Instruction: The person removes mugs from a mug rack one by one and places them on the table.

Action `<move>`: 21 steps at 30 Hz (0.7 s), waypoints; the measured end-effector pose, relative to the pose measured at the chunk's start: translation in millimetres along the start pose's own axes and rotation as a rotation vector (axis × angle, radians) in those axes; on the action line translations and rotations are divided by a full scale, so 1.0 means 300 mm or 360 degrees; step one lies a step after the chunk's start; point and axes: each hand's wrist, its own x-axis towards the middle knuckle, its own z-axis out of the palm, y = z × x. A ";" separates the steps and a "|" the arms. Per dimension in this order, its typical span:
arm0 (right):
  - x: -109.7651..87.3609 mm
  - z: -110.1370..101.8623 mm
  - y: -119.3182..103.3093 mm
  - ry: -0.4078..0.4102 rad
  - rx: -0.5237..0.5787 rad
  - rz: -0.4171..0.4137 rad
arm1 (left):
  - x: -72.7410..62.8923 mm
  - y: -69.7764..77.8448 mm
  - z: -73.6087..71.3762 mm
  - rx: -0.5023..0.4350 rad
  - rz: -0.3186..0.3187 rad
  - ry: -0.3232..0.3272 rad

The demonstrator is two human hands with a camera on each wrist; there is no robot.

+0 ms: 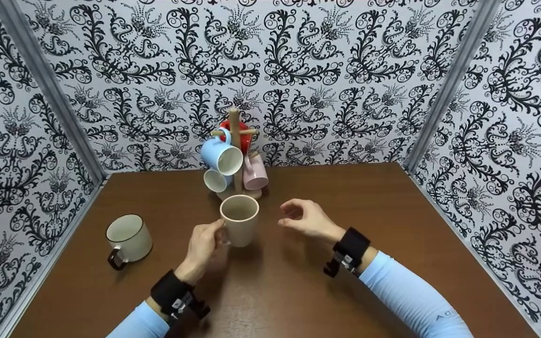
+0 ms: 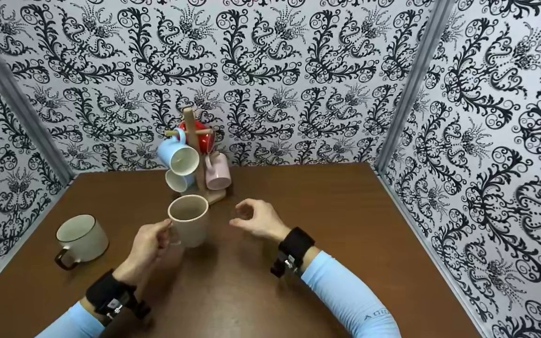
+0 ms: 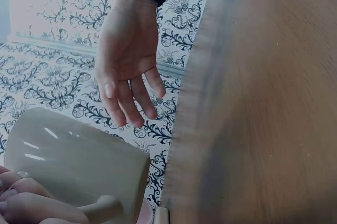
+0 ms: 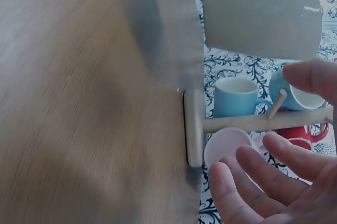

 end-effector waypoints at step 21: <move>-0.043 -0.051 0.008 -0.0079 -0.0527 0.0117 | 0.002 -0.014 -0.020 -0.0200 -0.0033 0.0220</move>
